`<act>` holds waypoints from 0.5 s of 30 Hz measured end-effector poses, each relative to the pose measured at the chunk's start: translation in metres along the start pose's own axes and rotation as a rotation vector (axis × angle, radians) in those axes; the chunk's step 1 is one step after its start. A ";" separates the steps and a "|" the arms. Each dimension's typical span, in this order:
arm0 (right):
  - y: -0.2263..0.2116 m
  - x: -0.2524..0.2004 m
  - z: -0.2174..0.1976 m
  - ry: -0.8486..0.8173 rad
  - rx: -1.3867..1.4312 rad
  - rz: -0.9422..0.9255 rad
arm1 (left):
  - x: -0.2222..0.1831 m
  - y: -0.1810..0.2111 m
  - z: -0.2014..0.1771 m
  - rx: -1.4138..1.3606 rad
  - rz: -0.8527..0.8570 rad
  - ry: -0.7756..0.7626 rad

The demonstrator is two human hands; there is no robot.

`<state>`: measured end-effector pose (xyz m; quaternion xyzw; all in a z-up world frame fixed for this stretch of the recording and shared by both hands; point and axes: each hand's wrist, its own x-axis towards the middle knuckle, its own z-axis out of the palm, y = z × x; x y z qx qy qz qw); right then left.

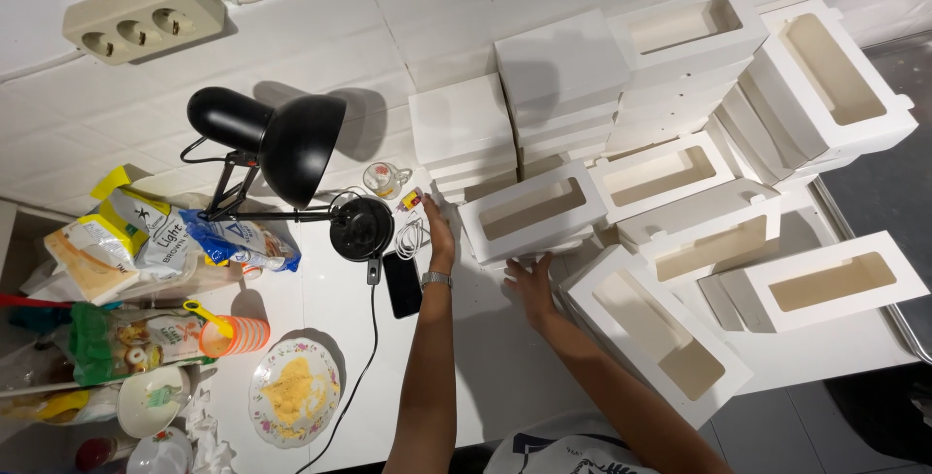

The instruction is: Organizing and stacking white cardboard pastry boxes on a work table in a bakery production area.

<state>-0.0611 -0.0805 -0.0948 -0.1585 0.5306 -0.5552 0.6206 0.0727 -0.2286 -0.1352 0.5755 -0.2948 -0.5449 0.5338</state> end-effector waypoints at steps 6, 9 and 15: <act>0.011 0.035 -0.009 -0.081 0.334 0.102 | -0.061 0.052 0.048 0.020 -0.145 -0.002; -0.014 0.021 0.002 -0.047 0.226 0.073 | -0.020 0.007 0.026 0.072 -0.135 0.001; -0.048 0.017 0.018 -0.034 0.053 0.032 | -0.054 -0.010 0.006 -0.049 -0.089 0.083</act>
